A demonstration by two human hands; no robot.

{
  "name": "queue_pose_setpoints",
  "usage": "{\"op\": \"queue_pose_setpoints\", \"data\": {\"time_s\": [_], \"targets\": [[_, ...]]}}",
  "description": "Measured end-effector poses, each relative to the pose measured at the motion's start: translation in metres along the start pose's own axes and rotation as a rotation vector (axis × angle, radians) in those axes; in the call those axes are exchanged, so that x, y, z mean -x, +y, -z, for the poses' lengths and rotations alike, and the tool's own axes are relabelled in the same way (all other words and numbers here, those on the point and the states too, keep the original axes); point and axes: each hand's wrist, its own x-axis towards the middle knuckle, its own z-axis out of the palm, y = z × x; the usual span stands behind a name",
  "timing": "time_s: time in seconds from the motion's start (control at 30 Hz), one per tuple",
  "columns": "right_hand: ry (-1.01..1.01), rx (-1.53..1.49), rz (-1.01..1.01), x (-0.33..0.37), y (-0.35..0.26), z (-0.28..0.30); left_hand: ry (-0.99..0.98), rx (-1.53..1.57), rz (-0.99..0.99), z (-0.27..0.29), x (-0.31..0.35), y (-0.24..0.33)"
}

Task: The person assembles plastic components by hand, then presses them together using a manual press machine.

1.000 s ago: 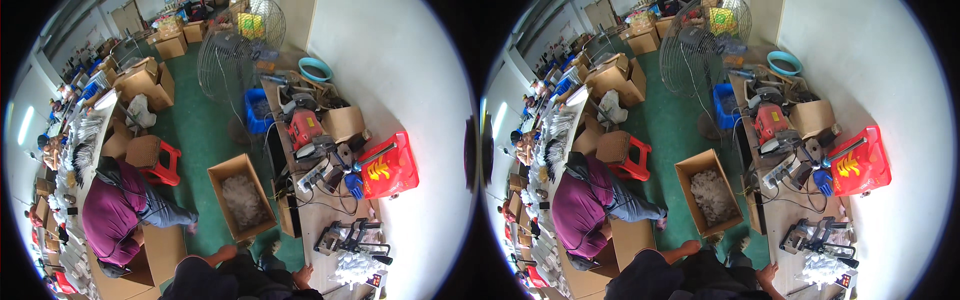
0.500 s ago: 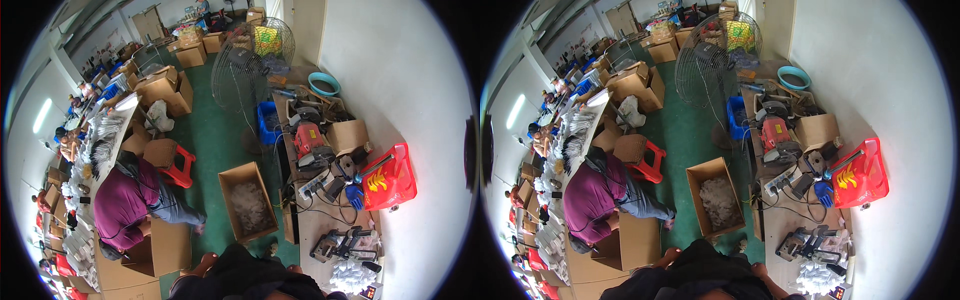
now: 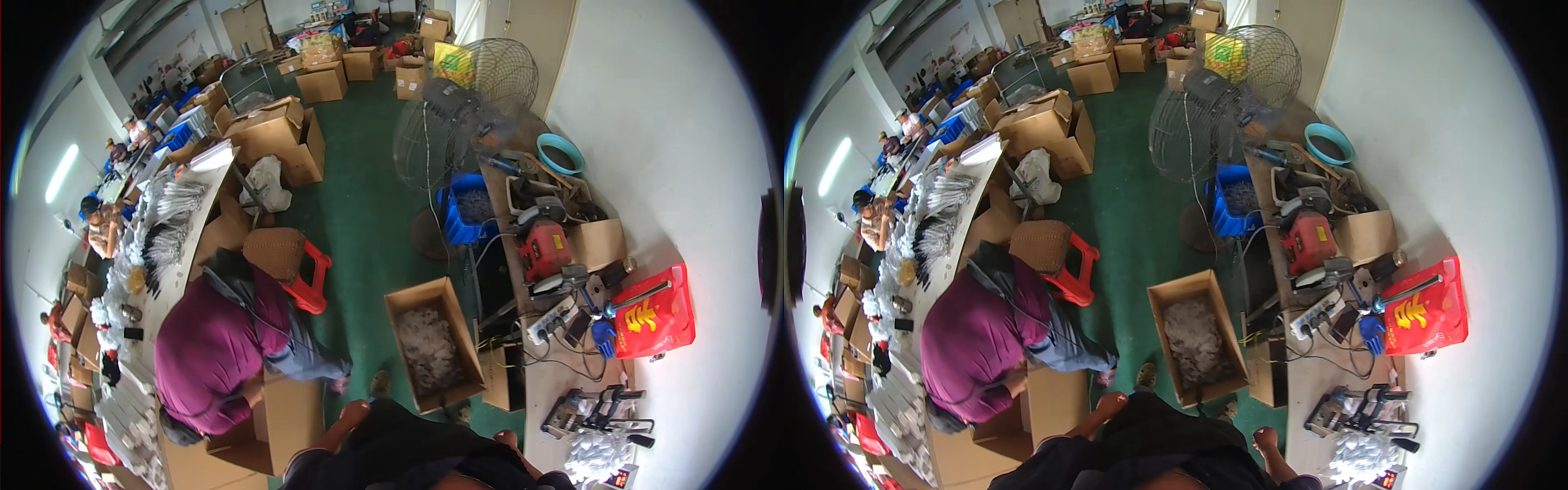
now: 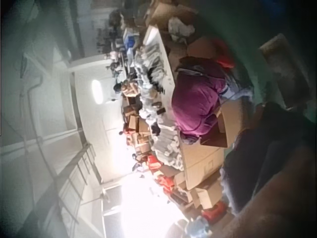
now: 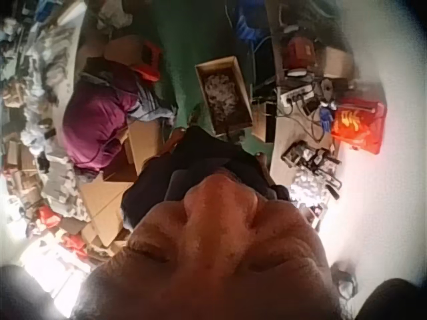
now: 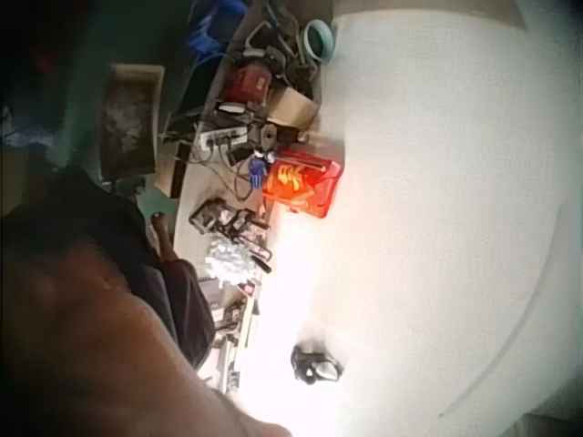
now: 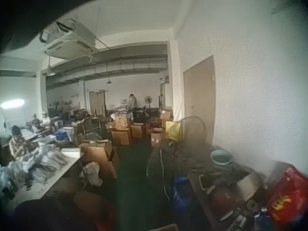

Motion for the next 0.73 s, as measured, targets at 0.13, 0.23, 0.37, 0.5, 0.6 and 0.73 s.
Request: {"op": "queue_pose_setpoints", "data": {"time_s": [0.13, 0.23, 0.37, 0.5, 0.6, 0.73], "targets": [[0.038, -0.189, -0.079, 0.017, -0.078, -0.079, -0.185, -0.189, -0.106, 0.054, -0.061, -0.042], [0.116, 0.063, 0.133, -0.003, -0.106, -0.148, -0.233, -0.239, -0.144, 0.088, -0.110, -0.028], [0.086, 0.190, 0.355, -0.028, -0.177, -0.185, -0.195, -0.143, -0.212, 0.133, -0.168, -0.015], [-0.100, -0.170, 0.238, -0.053, -0.210, -0.167, -0.069, 0.199, -0.271, 0.149, -0.193, 0.036], [-0.157, -0.395, 0.040, -0.062, -0.218, -0.142, -0.237, 0.579, -0.198, 0.145, -0.187, 0.088], [-0.295, -0.513, -0.042, -0.083, -0.217, -0.128, -0.192, 0.364, -0.359, 0.154, -0.175, 0.100]]}}
